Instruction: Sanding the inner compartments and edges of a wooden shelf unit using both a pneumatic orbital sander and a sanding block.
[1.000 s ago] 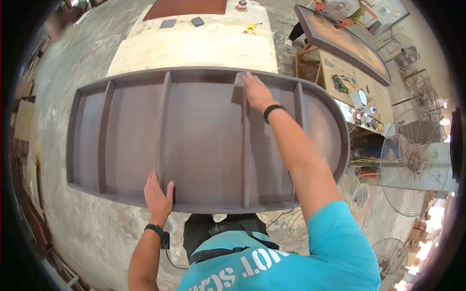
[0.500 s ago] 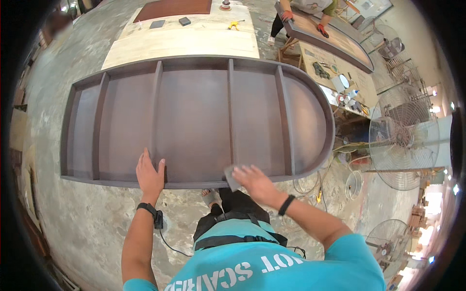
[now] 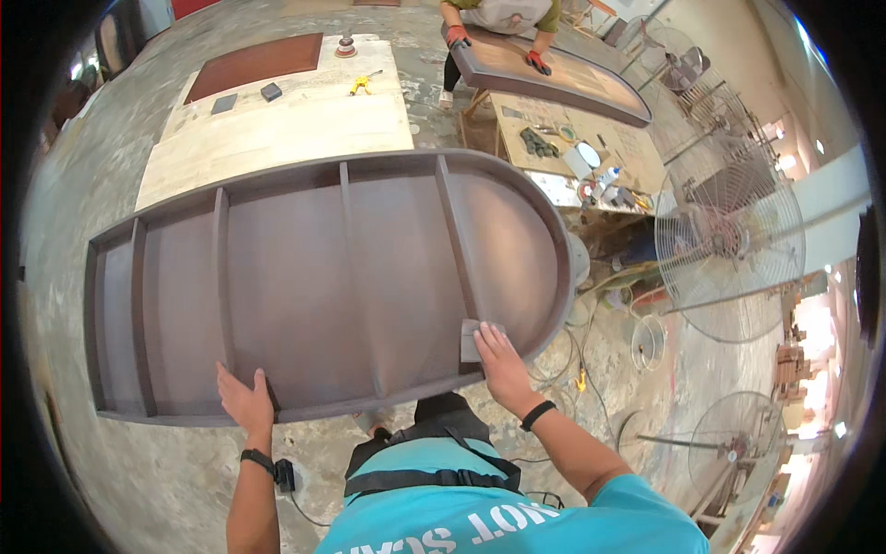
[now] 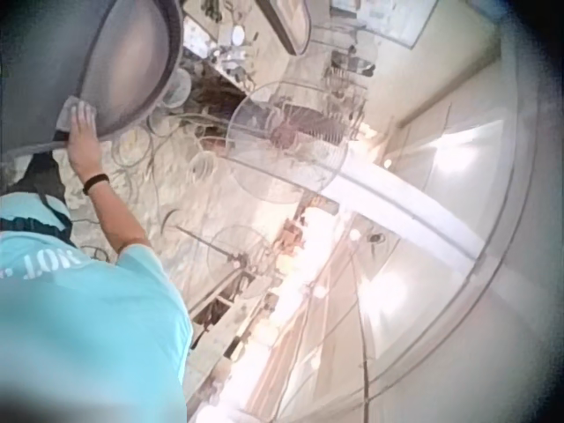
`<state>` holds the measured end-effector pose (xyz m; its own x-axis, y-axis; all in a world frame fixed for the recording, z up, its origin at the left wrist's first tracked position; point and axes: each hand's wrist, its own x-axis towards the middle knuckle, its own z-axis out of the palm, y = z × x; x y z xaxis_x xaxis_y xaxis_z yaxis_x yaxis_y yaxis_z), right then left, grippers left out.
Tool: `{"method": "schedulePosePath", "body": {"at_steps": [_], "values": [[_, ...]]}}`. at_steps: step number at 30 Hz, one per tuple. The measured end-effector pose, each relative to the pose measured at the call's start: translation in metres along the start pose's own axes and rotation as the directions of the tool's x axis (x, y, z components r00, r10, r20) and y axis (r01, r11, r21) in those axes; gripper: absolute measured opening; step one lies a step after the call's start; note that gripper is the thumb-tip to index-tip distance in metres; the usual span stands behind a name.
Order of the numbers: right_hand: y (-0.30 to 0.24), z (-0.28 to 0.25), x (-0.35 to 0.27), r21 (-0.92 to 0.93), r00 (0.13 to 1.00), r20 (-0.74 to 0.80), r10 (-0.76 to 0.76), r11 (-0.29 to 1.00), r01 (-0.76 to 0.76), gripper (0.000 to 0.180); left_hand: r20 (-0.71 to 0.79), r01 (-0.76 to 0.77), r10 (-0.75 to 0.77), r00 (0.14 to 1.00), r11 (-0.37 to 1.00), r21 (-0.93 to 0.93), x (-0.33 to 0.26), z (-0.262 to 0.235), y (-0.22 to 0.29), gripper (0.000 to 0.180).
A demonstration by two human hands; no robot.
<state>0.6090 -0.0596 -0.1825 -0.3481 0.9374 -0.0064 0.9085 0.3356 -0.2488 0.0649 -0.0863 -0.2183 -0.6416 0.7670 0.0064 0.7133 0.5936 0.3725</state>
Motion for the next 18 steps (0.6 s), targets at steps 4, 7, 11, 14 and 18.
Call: {"method": "schedulePosePath", "body": {"at_steps": [4,7,11,14,18], "values": [[0.038,-0.008,0.120,0.097,0.999,-0.004,-0.048,0.994,0.048,0.061,-0.032,0.054,-0.052,0.998,0.997,0.056,-0.004,-0.002,0.008,0.095],[0.088,-0.001,0.244,0.102,0.991,-0.052,-0.125,0.986,0.129,0.061,0.004,0.083,-0.083,0.997,0.992,0.090,-0.001,-0.004,0.013,0.091],[0.140,-0.003,0.393,0.071,0.985,-0.093,-0.147,0.986,0.153,0.057,-0.023,0.048,-0.046,0.999,0.993,0.112,0.004,0.010,0.011,0.088],[0.135,0.003,0.425,0.065,0.984,-0.113,-0.135,0.988,0.143,0.053,-0.050,0.059,-0.053,0.997,0.989,0.138,0.007,0.006,0.014,0.086],[0.118,-0.015,0.367,0.193,0.994,0.027,-0.103,0.977,0.096,0.057,-0.024,0.113,-0.111,0.994,0.985,0.131,0.005,0.000,0.018,0.087]]}}
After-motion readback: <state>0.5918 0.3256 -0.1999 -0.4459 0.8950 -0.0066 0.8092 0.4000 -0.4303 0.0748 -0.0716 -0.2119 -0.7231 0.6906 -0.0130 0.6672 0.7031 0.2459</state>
